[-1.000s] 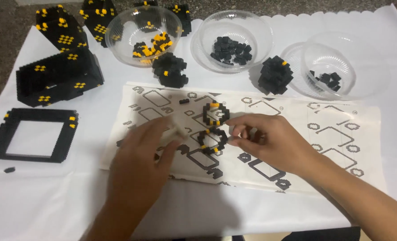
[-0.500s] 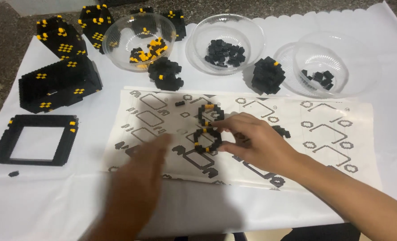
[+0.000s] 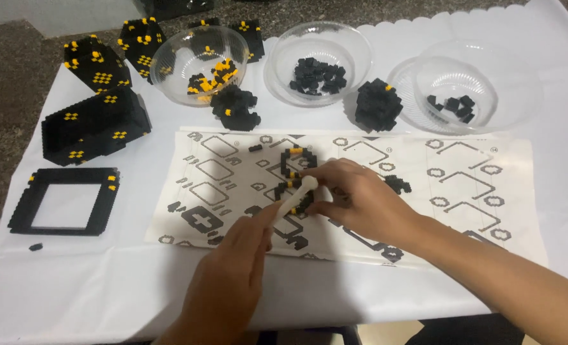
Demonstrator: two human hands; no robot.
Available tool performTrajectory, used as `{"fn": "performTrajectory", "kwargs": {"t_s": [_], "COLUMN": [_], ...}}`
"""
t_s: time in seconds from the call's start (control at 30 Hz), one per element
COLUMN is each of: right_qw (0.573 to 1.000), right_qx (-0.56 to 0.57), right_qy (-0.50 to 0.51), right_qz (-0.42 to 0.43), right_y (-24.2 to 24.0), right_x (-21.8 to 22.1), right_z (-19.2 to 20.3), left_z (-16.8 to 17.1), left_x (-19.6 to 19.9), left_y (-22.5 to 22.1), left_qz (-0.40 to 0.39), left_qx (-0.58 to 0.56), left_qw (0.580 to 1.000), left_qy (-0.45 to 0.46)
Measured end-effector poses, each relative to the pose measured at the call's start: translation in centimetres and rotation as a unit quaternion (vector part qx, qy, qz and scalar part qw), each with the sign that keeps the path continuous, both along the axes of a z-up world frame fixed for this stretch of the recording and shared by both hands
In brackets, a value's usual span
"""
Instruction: Assembling a structure from small black and yellow interlocking toy blocks using a printed guide.
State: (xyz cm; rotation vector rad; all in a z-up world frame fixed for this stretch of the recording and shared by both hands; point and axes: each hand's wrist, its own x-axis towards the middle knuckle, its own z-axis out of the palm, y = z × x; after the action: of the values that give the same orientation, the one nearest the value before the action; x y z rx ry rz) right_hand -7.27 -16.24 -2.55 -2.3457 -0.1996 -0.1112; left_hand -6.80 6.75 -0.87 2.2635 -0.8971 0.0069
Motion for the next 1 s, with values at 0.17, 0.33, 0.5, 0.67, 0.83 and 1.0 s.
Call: {"fn": "performTrajectory", "kwargs": {"t_s": [0.17, 0.33, 0.5, 0.67, 0.83, 1.0], "right_qw": [1.000, 1.000, 0.996, 0.993, 0.990, 0.991], "right_qx": [0.005, -0.003, 0.004, 0.035, 0.052, 0.035], "right_qy": [0.016, 0.011, 0.071, 0.088, 0.108, 0.108], "right_qz": [-0.008, -0.012, -0.053, -0.067, -0.077, -0.072], "right_y": [0.0, -0.2, 0.3, 0.6, 0.7, 0.7], "right_x": [-0.1, 0.0, 0.1, -0.1, 0.0, 0.1], "right_z": [0.5, 0.0, 1.0, 1.6, 1.5, 1.5], "left_z": [-0.3, -0.7, -1.5, -1.7, -1.2, -1.9], "left_x": [0.5, 1.5, 2.8, 2.4, 2.5, 2.9], "left_y": [0.3, 0.0, -0.6, -0.6, -0.3, 0.1], "left_qz": [0.001, 0.018, -0.021, 0.006, 0.027, 0.071], "left_qx": [0.057, 0.219, 0.158, 0.057, 0.119, 0.145], "left_qw": [0.997, 0.966, 0.984, 0.992, 0.992, 0.986], "left_qy": [0.042, 0.138, -0.084, -0.117, -0.034, 0.049]}}
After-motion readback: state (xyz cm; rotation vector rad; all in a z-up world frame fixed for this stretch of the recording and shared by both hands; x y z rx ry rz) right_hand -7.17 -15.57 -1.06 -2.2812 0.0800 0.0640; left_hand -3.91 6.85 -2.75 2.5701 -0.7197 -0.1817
